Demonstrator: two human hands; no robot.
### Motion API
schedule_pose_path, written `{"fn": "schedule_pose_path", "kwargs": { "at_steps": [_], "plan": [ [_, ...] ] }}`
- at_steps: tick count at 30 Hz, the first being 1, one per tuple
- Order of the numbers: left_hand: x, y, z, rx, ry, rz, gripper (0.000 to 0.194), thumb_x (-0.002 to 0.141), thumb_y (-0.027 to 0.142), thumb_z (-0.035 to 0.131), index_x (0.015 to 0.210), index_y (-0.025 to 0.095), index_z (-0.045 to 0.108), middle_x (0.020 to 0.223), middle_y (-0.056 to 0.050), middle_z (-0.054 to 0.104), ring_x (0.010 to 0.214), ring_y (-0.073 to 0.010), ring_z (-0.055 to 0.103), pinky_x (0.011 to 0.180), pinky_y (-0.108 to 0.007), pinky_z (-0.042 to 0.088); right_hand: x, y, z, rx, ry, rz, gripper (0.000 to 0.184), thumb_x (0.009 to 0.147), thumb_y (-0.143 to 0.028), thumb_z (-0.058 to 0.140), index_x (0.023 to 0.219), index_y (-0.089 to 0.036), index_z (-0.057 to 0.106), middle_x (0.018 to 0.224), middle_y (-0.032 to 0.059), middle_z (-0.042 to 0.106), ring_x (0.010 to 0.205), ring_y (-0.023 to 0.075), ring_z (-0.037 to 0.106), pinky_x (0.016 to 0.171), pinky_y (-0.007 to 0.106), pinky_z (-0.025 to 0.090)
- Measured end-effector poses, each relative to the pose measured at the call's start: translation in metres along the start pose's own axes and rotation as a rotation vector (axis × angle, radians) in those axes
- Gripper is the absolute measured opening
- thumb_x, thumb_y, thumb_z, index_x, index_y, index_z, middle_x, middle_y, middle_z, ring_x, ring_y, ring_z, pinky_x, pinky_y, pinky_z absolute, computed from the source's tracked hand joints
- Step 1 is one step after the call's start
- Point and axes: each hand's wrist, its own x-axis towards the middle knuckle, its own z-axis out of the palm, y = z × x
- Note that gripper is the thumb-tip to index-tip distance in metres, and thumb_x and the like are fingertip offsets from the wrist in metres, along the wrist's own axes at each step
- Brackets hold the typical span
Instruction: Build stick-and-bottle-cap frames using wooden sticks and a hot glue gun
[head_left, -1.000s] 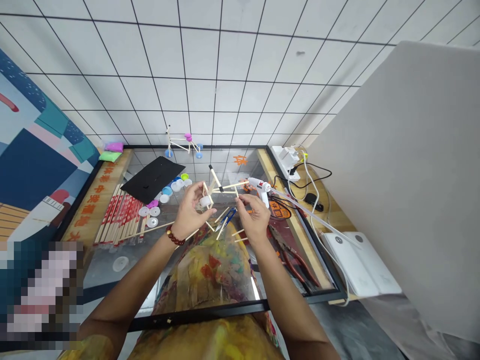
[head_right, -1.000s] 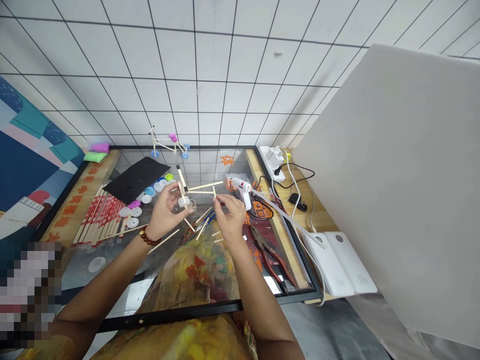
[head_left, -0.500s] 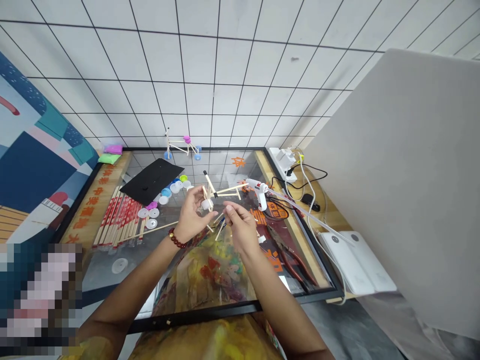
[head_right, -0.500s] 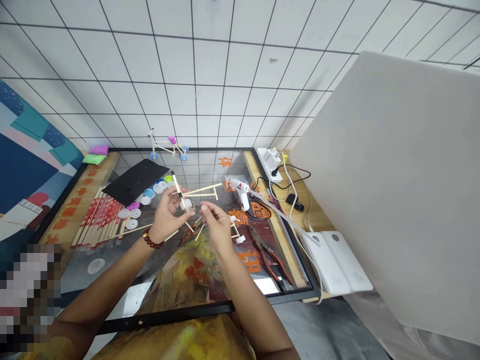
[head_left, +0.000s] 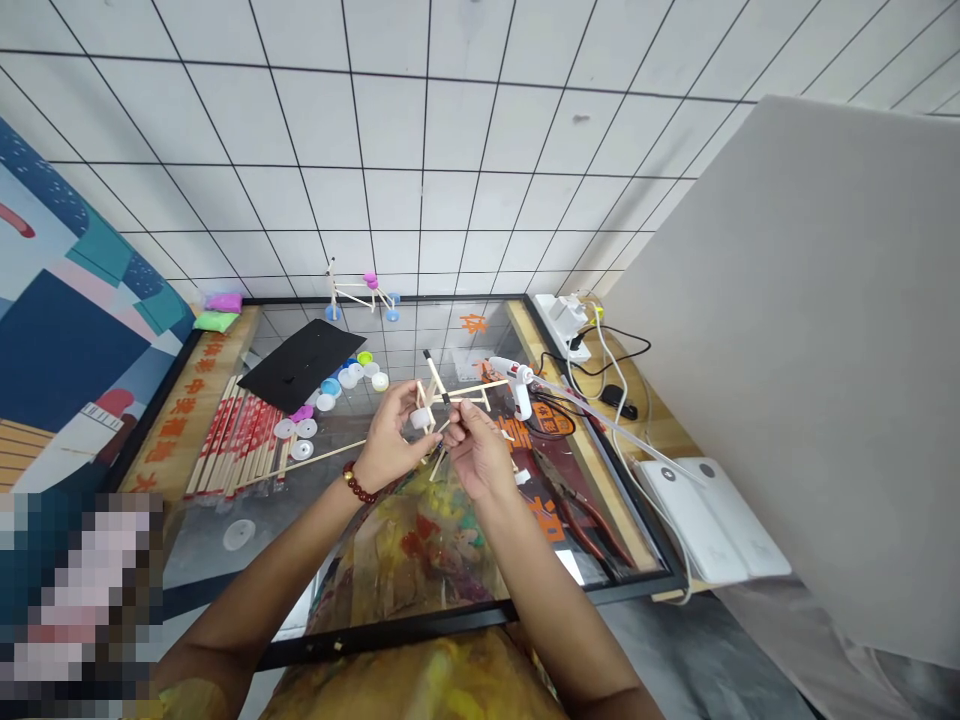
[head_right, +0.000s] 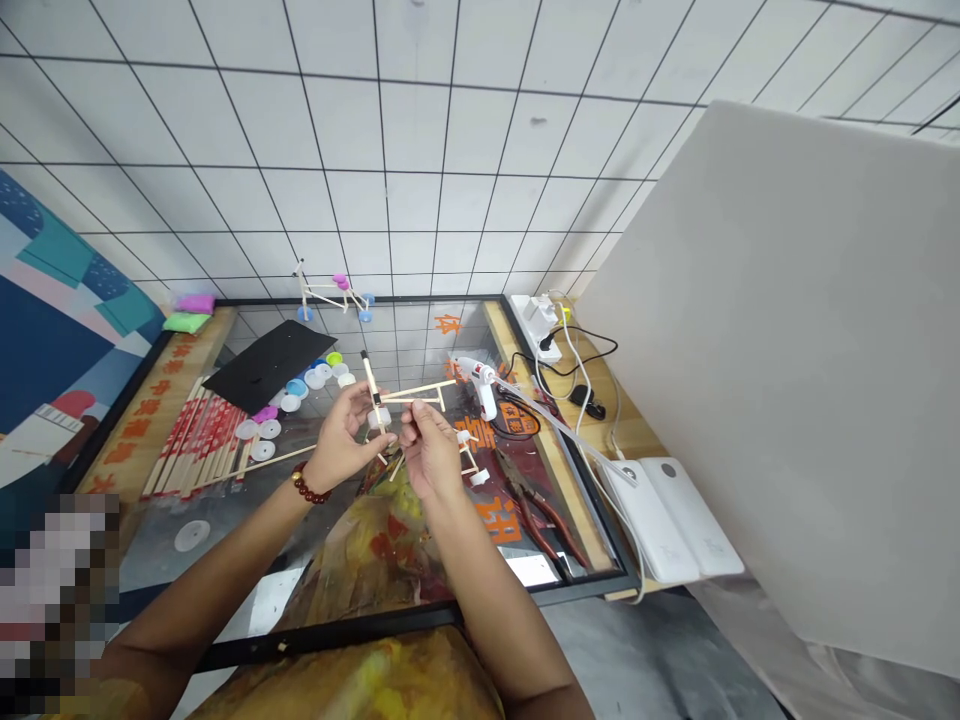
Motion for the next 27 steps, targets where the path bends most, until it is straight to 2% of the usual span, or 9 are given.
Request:
{"fn": "schedule_pose_path", "kwargs": {
  "at_steps": [7, 10, 14, 17, 19, 21, 24, 25, 27],
  "plan": [
    [-0.001, -0.001, 0.000, 0.037, -0.012, -0.009, 0.075, 0.068, 0.015, 0.078, 0.134, 0.024, 0.045, 0.130, -0.012, 0.056, 0.122, -0.0248, 0.059, 0.108, -0.044, 0.048, 0.004, 0.000, 0.003, 0.030, 0.017, -0.010, 0.034, 0.062, -0.046, 0.084, 0.074, -0.020, 0.065, 0.064, -0.0049, 0.055, 0.048, 0.0058, 0.035, 0.045, 0.022, 0.034],
    [0.001, -0.009, -0.002, 0.013, 0.018, -0.047, 0.073, 0.068, 0.016, 0.077, 0.133, 0.024, 0.044, 0.132, -0.013, 0.056, 0.123, -0.0252, 0.059, 0.109, -0.046, 0.047, 0.005, 0.000, 0.002, 0.054, 0.003, 0.050, 0.035, 0.060, -0.044, 0.087, 0.077, -0.020, 0.069, 0.066, -0.0039, 0.059, 0.050, 0.0057, 0.038, 0.046, 0.021, 0.035],
    [0.012, -0.024, -0.020, -0.018, 0.063, -0.110, 0.071, 0.067, 0.017, 0.076, 0.130, 0.023, 0.045, 0.130, -0.014, 0.060, 0.124, -0.0261, 0.060, 0.108, -0.047, 0.047, -0.001, 0.005, -0.003, 0.020, -0.054, 0.176, 0.036, 0.060, -0.041, 0.087, 0.083, -0.018, 0.074, 0.068, -0.0012, 0.063, 0.052, 0.0060, 0.042, 0.047, 0.021, 0.036],
    [0.023, -0.033, -0.041, -0.005, 0.086, -0.128, 0.070, 0.063, 0.018, 0.079, 0.126, 0.024, 0.048, 0.130, -0.013, 0.060, 0.124, -0.0266, 0.060, 0.108, -0.049, 0.047, -0.004, 0.012, -0.010, -0.086, -0.087, 0.169, 0.034, 0.061, -0.041, 0.086, 0.084, -0.018, 0.076, 0.068, -0.0008, 0.064, 0.051, 0.0069, 0.043, 0.048, 0.022, 0.036],
    [0.027, -0.035, -0.053, -0.010, 0.092, -0.138, 0.070, 0.061, 0.020, 0.081, 0.123, 0.024, 0.049, 0.126, -0.012, 0.061, 0.121, -0.0264, 0.061, 0.106, -0.049, 0.048, -0.002, 0.013, -0.016, -0.210, -0.086, 0.108, 0.032, 0.062, -0.042, 0.085, 0.083, -0.019, 0.076, 0.066, -0.0013, 0.064, 0.051, 0.0075, 0.043, 0.048, 0.023, 0.035],
    [0.030, -0.033, -0.060, -0.057, 0.066, -0.152, 0.069, 0.060, 0.021, 0.083, 0.120, 0.023, 0.049, 0.122, -0.011, 0.062, 0.118, -0.0258, 0.063, 0.100, -0.047, 0.052, 0.004, 0.011, -0.022, -0.354, -0.050, -0.020, 0.030, 0.063, -0.042, 0.083, 0.081, -0.019, 0.075, 0.067, -0.0011, 0.066, 0.054, 0.0092, 0.047, 0.052, 0.023, 0.039],
    [0.031, -0.024, -0.058, -0.156, 0.017, -0.183, 0.070, 0.059, 0.021, 0.084, 0.119, 0.024, 0.048, 0.122, -0.011, 0.060, 0.118, -0.0265, 0.062, 0.090, -0.041, 0.057, 0.016, 0.002, -0.035, -0.507, 0.044, -0.242, 0.030, 0.067, -0.043, 0.079, 0.085, -0.019, 0.073, 0.077, 0.0010, 0.070, 0.067, 0.0137, 0.057, 0.063, 0.027, 0.047],
    [0.030, -0.021, -0.054, -0.167, 0.039, -0.188, 0.071, 0.058, 0.021, 0.085, 0.119, 0.024, 0.048, 0.120, -0.011, 0.060, 0.117, -0.0263, 0.063, 0.088, -0.039, 0.057, 0.020, -0.001, -0.038, -0.533, 0.076, -0.295, 0.031, 0.069, -0.043, 0.077, 0.088, -0.019, 0.073, 0.081, 0.0019, 0.071, 0.071, 0.0148, 0.059, 0.067, 0.029, 0.049],
    [0.028, -0.014, -0.043, -0.131, 0.169, -0.173, 0.072, 0.056, 0.022, 0.086, 0.116, 0.024, 0.046, 0.113, -0.008, 0.061, 0.110, -0.0236, 0.065, 0.087, -0.038, 0.057, 0.023, -0.003, -0.041, -0.568, 0.126, -0.367, 0.033, 0.073, -0.043, 0.074, 0.094, -0.018, 0.071, 0.085, 0.0031, 0.072, 0.075, 0.0159, 0.062, 0.071, 0.031, 0.051]
  ]
}}
